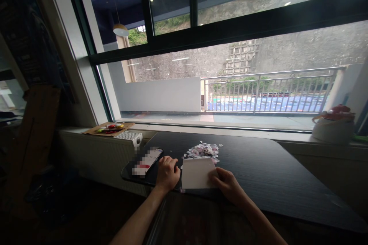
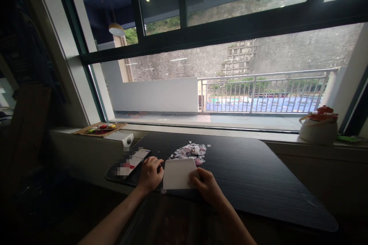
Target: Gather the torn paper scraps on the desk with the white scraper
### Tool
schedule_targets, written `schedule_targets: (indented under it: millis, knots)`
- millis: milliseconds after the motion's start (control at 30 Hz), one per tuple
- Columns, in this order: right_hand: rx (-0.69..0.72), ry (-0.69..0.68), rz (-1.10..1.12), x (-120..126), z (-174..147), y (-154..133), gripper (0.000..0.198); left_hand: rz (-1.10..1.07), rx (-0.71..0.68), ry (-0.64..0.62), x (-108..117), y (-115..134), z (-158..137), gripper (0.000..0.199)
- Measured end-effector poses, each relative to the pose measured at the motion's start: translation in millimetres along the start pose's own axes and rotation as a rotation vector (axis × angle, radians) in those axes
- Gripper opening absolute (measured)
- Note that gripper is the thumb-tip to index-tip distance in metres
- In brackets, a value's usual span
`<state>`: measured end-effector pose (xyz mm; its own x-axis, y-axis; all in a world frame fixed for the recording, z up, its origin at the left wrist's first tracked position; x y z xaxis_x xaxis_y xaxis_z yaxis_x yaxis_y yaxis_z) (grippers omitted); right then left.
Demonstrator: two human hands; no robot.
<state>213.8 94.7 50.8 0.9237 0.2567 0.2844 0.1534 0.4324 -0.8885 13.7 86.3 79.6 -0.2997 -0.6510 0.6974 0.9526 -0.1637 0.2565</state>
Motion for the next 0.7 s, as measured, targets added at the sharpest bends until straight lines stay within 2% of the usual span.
schedule_targets:
  millis: [100,267,367,500,600,700]
  knots:
    - [-0.004,0.029,0.024,2.4,-0.3,1.8,0.017,-0.023,0.007,-0.002,-0.1,-0.2,-0.4,0.023]
    - [0.009,-0.021,0.005,-2.2,-0.8,-2.4,0.02,-0.083,0.031,-0.004,-2.5,-6.8,4.2,0.022]
    - [-0.002,0.072,0.071,8.9,-0.9,3.7,0.019,-0.144,0.037,-0.036,-0.7,-13.0,2.0,0.021]
    - [-0.064,0.233,0.107,25.9,-2.7,21.2,0.02,-0.23,-0.046,-0.177,9.3,-5.6,-25.3,0.02]
    - [-0.067,0.259,0.095,28.0,-2.6,24.6,0.017,-0.291,-0.118,-0.321,16.4,8.2,-52.2,0.02]
    - [-0.071,0.263,0.118,27.5,-2.6,24.9,0.017,-0.255,-0.142,-0.366,19.3,16.9,-62.2,0.027]
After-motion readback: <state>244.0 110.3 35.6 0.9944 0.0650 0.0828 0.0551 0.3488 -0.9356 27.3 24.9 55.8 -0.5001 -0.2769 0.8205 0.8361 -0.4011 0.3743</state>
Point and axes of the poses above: each hand's wrist, its own z-axis towards the middle knuckle, its own x-axis out of the back of the hand, y = z × x, the point moved 10 cm from there along z, towards the middle knuckle, and after that the axes turned 6 degrees about x, right-handed, at the moved point
